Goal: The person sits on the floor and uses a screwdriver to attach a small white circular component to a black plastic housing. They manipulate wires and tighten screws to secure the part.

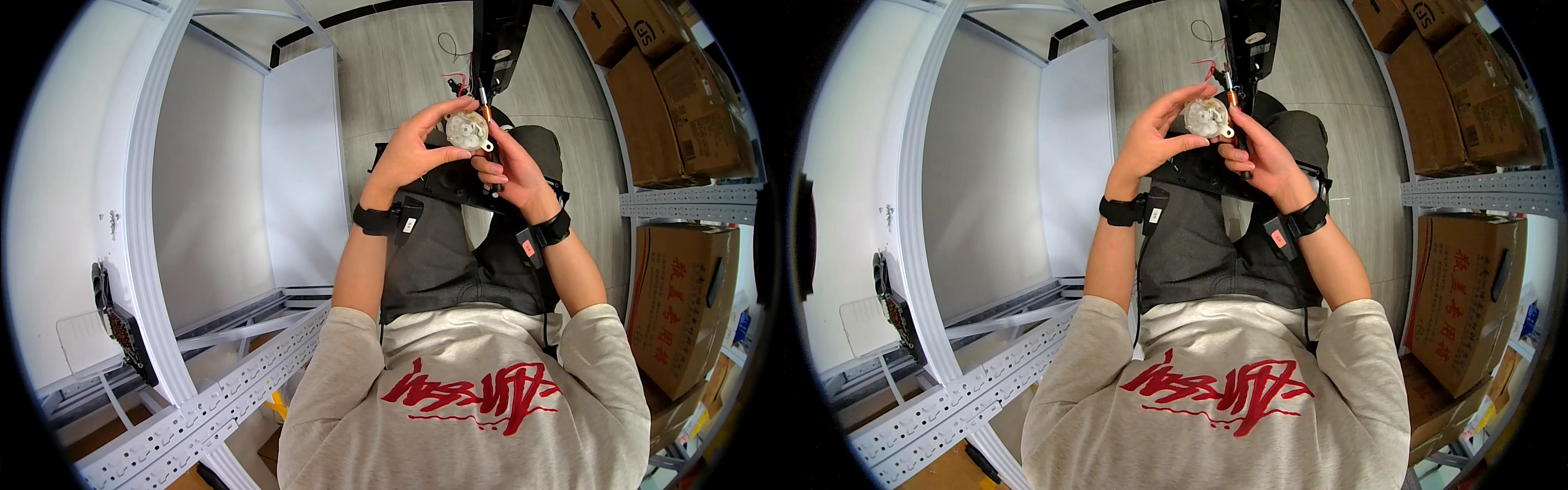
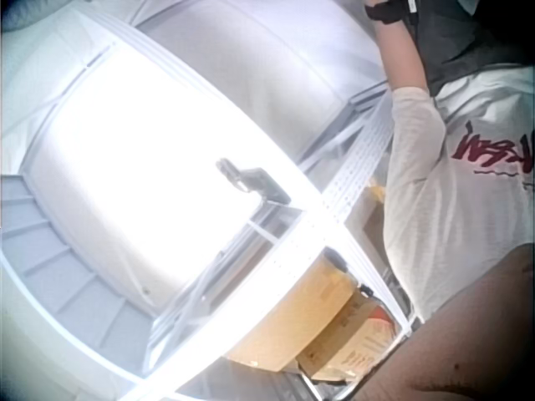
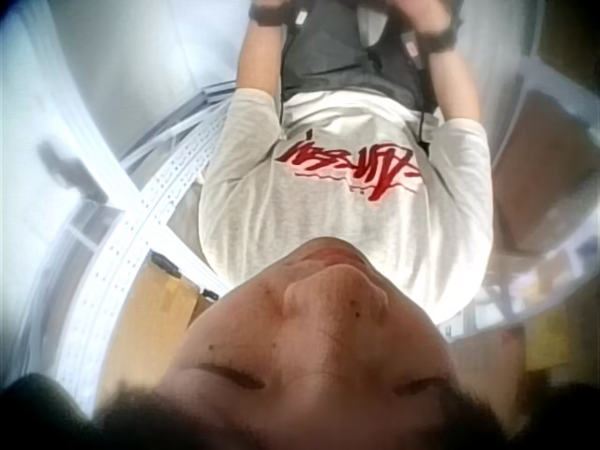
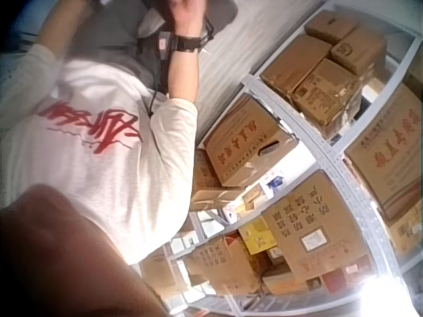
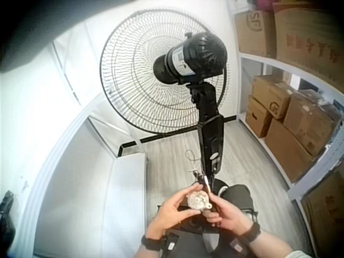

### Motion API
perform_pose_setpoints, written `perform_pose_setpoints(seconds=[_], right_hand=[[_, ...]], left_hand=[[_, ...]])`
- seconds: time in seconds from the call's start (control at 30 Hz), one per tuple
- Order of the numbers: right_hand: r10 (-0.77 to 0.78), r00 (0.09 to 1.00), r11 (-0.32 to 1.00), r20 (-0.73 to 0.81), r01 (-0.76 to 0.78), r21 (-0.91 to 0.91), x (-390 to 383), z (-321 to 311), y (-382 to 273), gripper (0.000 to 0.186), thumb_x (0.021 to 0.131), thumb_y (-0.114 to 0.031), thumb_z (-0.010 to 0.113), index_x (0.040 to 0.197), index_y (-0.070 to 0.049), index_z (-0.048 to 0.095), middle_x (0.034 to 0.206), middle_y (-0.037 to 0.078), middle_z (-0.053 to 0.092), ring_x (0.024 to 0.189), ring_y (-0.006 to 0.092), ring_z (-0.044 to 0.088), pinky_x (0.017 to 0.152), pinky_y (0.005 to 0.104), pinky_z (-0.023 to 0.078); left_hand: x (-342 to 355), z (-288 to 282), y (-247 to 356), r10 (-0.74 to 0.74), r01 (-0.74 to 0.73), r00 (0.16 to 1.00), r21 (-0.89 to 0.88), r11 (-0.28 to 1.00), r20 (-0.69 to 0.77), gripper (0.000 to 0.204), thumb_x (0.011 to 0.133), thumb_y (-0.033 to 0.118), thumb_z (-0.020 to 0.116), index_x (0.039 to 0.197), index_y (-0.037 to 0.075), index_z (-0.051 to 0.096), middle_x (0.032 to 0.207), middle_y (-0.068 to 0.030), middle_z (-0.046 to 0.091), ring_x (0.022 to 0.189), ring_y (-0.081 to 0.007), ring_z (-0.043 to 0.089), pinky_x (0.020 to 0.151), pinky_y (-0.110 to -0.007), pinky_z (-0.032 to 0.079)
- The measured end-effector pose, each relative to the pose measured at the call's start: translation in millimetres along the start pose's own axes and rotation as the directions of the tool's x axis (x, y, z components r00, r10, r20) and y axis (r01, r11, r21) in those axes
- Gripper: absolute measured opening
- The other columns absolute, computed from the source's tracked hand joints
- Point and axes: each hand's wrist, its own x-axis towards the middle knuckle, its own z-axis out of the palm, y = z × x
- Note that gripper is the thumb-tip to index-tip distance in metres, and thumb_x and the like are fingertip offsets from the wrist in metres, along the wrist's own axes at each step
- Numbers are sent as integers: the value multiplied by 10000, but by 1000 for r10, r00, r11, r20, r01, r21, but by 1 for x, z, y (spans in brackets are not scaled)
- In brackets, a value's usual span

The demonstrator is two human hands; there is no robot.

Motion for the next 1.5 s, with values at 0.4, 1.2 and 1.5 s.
perform_pose_setpoints(seconds=[0.4,1.2,1.5], right_hand=[[-17,1000,1000,-2,17,-3,-1,2,0,295,1062,-319,518,1098,-36,594,884,20,610,562,45,425,423,181,310],[-26,999,1000,42,26,3,-2,-2,-1,249,1067,-282,508,1107,-43,567,870,16,576,557,34,412,426,175,316],[-19,1000,1000,17,19,23,-3,-2,-1,243,1066,-280,515,1111,-46,563,871,12,567,561,33,413,428,175,313]], left_hand=[[-1,3,0,-16,18,999,37,999,-36,709,799,-46,776,1447,33,499,1447,-125,560,1388,-235,479,1188,-381,327],[-1,1,-8,38,-24,995,155,988,-87,798,768,47,852,1464,18,462,1469,-94,438,1380,-237,453,1185,-384,340],[-2,6,-7,-27,28,996,5,1000,-81,822,784,7,832,1495,28,419,1431,-105,507,1352,-230,491,1141,-379,391]])
